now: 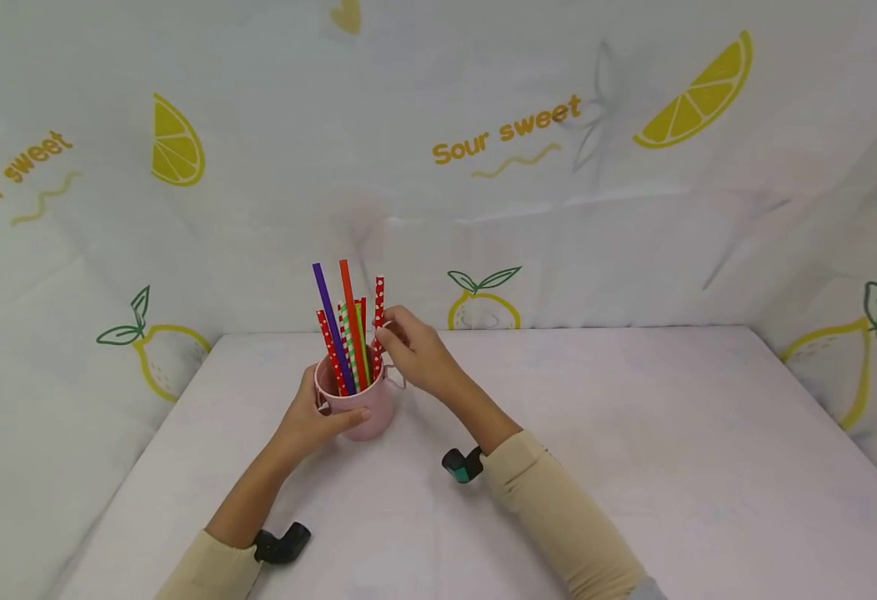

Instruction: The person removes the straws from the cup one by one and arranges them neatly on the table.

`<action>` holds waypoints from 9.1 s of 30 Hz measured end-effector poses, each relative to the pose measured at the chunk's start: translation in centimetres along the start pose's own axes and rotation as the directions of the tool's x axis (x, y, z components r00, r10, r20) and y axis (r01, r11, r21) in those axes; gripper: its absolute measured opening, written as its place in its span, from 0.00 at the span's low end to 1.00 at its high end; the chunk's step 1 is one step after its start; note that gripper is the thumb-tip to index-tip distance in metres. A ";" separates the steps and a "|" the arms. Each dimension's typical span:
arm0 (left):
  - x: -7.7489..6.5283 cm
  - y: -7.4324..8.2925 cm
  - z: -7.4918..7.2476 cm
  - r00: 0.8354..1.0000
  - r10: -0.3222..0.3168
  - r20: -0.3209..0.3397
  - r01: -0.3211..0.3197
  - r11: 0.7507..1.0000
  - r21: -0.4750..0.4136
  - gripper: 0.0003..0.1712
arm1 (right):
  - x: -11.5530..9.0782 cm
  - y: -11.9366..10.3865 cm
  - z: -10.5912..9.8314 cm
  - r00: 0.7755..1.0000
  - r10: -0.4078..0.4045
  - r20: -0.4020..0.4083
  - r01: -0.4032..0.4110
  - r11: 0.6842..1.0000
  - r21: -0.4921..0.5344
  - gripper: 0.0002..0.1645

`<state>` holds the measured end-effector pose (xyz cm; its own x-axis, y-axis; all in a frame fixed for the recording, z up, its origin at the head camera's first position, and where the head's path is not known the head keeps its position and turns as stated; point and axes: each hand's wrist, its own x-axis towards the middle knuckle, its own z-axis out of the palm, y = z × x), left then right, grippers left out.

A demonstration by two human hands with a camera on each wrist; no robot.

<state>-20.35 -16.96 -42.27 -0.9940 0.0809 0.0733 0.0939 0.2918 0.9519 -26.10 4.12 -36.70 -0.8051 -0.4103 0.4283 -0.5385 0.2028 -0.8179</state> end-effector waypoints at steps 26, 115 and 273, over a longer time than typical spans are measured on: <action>0.2 0.1 -0.1 1.000 -0.015 0.003 0.015 1.000 0.016 0.57 | 1.0 -0.2 -2.5 0.916 0.402 -0.010 -0.299 0.699 0.649 0.14; -0.1 -0.4 0.0 0.999 -0.031 0.011 0.031 0.999 0.030 0.58 | 0.2 8.6 -1.9 0.746 0.645 -0.167 -0.657 0.670 -0.346 0.20; 0.2 -0.5 -0.4 0.999 0.001 0.036 -0.002 1.000 0.028 0.56 | 1.5 -3.8 2.7 0.998 0.024 0.052 -0.022 0.999 -0.044 0.22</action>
<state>-20.65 -17.45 -42.65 -0.9913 0.1153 0.0637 0.0976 0.3181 0.9430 -24.57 0.33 -34.05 -0.8037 -0.4510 0.3881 -0.5315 0.2509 -0.8091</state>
